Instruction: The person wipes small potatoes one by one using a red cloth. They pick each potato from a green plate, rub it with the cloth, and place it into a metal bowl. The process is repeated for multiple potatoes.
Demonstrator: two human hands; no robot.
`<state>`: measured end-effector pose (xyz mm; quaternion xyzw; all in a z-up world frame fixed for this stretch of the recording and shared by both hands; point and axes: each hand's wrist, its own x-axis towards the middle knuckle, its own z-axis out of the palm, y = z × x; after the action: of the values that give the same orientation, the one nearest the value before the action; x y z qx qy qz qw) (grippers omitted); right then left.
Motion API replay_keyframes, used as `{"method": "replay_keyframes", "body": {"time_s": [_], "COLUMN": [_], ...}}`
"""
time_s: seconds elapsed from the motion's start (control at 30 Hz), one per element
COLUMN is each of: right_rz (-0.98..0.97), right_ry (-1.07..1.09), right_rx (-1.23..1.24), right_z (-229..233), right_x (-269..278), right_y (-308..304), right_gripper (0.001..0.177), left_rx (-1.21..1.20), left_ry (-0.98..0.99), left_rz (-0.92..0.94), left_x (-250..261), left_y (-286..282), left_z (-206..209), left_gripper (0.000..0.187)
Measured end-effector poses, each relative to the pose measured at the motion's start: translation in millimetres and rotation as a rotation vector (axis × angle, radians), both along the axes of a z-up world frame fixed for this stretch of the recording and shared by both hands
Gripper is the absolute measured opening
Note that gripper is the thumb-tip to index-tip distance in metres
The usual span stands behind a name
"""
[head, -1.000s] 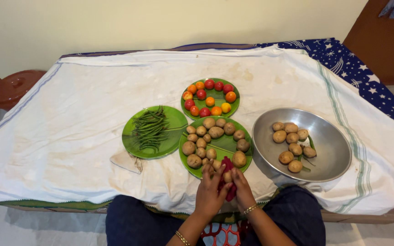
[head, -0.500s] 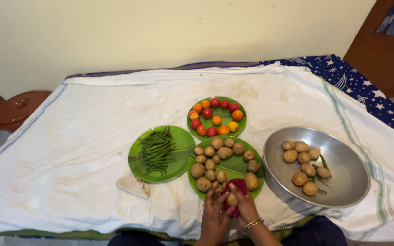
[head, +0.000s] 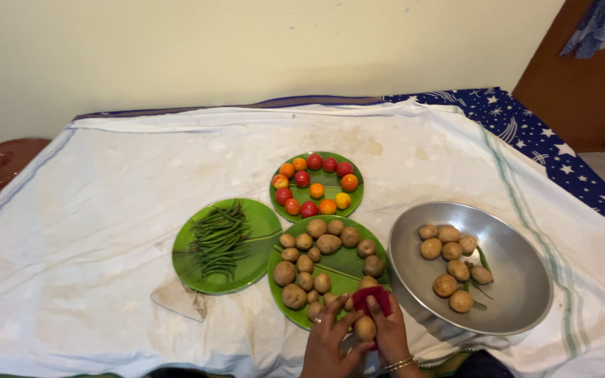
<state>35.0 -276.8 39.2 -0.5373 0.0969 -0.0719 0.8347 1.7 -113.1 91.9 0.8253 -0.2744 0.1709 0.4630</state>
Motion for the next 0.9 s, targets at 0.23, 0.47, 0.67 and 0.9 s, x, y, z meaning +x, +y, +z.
{"method": "replay_keyframes", "body": {"time_s": [0.23,0.47,0.67,0.9], "right_rz": [0.258,0.059,0.03,0.047], "right_ry": [-0.102,0.138,0.192,0.168], "right_rx": [-0.022,0.213,0.279,0.241], "right_z": [-9,-14,-14,-14], "right_x": [2,3,2,6], "right_y": [-22,-24,-24,-21], "right_gripper": [0.06,0.058,0.063,0.061], "left_rx": [0.108,0.136,0.071,0.088], "left_ry": [0.015,0.049,0.164,0.07], "left_rz": [0.076,-0.074,-0.054,0.0], "left_x": [17,6,1,3], "left_y": [-32,-41,-45,-48], "left_z": [35,32,33,30], "left_gripper": [0.052,0.071,0.062,0.057]}}
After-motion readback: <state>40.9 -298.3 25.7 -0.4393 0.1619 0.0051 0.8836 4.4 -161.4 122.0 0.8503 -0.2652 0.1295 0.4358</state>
